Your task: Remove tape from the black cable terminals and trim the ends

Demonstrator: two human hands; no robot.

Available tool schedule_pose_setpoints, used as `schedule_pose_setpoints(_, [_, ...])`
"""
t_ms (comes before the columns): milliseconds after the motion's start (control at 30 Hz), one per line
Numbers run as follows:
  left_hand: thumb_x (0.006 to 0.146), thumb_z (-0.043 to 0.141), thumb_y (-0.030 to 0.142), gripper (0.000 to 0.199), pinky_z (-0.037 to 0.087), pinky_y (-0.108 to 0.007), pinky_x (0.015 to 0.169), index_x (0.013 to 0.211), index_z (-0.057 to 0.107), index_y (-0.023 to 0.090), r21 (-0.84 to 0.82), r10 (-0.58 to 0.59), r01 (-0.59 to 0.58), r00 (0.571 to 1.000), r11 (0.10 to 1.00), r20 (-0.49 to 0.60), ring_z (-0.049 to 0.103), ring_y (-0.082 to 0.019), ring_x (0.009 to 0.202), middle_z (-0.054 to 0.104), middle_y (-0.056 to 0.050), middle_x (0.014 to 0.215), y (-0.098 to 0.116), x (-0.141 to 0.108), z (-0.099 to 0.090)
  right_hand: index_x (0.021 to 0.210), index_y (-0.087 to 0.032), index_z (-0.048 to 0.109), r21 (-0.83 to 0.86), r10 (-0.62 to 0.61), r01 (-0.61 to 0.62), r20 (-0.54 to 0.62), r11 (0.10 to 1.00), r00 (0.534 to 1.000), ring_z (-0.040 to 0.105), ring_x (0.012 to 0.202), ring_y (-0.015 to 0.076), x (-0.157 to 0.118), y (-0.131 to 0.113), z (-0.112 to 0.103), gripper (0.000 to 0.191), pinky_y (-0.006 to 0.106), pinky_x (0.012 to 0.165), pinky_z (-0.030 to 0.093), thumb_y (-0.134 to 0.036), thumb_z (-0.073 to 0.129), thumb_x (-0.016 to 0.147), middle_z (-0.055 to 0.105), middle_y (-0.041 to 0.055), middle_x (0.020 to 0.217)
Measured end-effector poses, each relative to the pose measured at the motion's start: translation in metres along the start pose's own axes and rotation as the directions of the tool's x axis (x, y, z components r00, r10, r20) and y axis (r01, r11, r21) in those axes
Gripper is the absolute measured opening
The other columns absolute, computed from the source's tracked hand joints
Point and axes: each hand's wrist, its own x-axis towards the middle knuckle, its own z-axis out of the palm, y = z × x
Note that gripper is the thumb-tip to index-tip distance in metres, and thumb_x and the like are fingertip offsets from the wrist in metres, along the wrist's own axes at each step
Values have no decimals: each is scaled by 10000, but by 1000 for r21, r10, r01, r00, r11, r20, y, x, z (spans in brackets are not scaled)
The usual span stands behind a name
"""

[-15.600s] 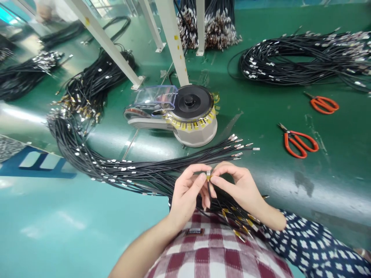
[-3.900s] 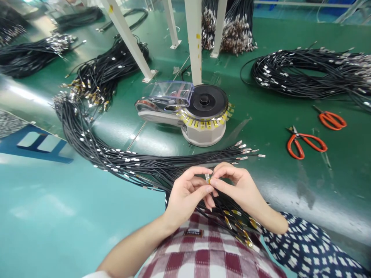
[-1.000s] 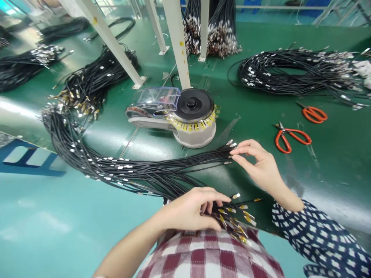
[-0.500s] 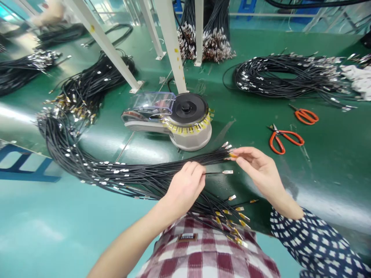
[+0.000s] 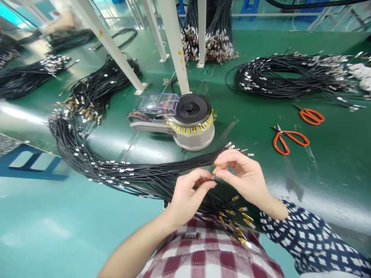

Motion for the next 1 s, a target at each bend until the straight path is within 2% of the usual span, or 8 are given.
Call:
schedule_pose_setpoints(67, [847, 682, 262, 106, 442, -211, 478, 835, 652, 161, -204, -137, 140, 990, 969, 29, 531, -98, 496, 686, -22, 664, -2, 1, -3, 924, -236, 679, 74, 98, -96, -22, 993, 995, 648, 786, 157, -1, 2, 0, 131, 317, 755, 534, -288, 751, 828, 670, 20, 896])
schedule_pose_setpoints(133, [832, 705, 296, 180, 407, -188, 400, 902, 625, 152, -342, -214, 223, 975, 913, 66, 485, -80, 423, 685, -17, 628, -4, 1, -8, 939, -237, 669, 142, 190, -186, -11, 972, 982, 653, 805, 152, -2, 7, 0, 159, 310, 786, 524, -290, 763, 822, 685, 9, 878])
schedule_pose_setpoints(233, [820, 733, 297, 327, 434, -174, 392, 1070, 575, 157, -419, -229, 243, 970, 875, 85, 506, -80, 419, 698, -11, 637, -7, -1, -12, 942, -242, 672, 176, 295, -298, 46, 938, 954, 639, 802, 135, -7, 15, 4, 190, 287, 781, 495, -283, 790, 800, 695, -9, 848])
schedule_pose_setpoints(333, [821, 737, 276, 365, 464, -174, 400, 1116, 564, 148, -441, -221, 233, 972, 867, 80, 523, -80, 426, 697, -10, 640, -8, -2, -12, 924, -246, 672, 175, 352, -358, 64, 917, 934, 624, 776, 129, -10, 19, 10, 196, 283, 750, 466, -292, 803, 786, 696, -22, 816])
schedule_pose_setpoints(567, [816, 743, 253, 332, 500, -192, 409, 1082, 580, 137, -467, -214, 220, 974, 856, 67, 542, -84, 430, 700, -14, 644, -9, -4, -8, 904, -245, 662, 195, 353, -358, 66, 913, 934, 620, 777, 142, -11, 22, 20, 188, 311, 748, 438, -271, 800, 779, 699, -24, 816])
schedule_pose_setpoints(1000, [794, 760, 263, 337, 497, -194, 395, 1057, 600, 127, -440, -231, 230, 972, 868, 52, 552, -89, 414, 697, -14, 629, -6, -5, -8, 852, -230, 615, 90, 280, -279, 12, 956, 960, 605, 757, 154, -9, 21, 23, 176, 325, 733, 427, -230, 778, 785, 684, -23, 772])
